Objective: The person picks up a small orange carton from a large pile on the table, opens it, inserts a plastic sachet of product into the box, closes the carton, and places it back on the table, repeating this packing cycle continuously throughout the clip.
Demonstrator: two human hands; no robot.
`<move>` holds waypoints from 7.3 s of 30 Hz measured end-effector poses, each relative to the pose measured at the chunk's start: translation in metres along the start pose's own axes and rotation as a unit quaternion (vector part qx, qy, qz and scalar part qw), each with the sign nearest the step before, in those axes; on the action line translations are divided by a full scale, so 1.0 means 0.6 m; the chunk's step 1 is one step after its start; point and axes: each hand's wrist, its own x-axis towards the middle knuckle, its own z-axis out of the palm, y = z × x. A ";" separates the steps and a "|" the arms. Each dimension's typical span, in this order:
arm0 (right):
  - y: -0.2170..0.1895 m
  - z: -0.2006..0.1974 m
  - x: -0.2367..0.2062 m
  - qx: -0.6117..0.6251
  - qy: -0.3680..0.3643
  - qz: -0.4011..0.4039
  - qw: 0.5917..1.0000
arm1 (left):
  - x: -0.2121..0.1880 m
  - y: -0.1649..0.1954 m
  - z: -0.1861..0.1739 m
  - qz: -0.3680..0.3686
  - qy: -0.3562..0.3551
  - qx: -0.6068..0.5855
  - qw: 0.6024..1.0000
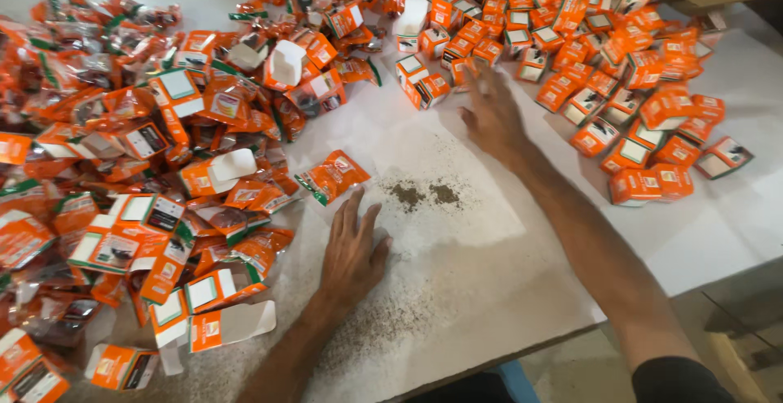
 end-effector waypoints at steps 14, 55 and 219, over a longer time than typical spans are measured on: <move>-0.044 -0.044 0.081 0.375 -0.024 0.206 0.904 | 0.088 -0.078 -0.015 -0.038 0.063 0.173 0.982; -0.274 -0.031 -0.158 0.413 -0.146 0.052 0.897 | 0.016 0.048 0.007 0.043 0.079 0.030 0.995; -0.246 -0.032 -0.137 0.352 -0.106 0.006 0.930 | 0.073 -0.056 0.064 -0.118 -0.015 -0.323 0.939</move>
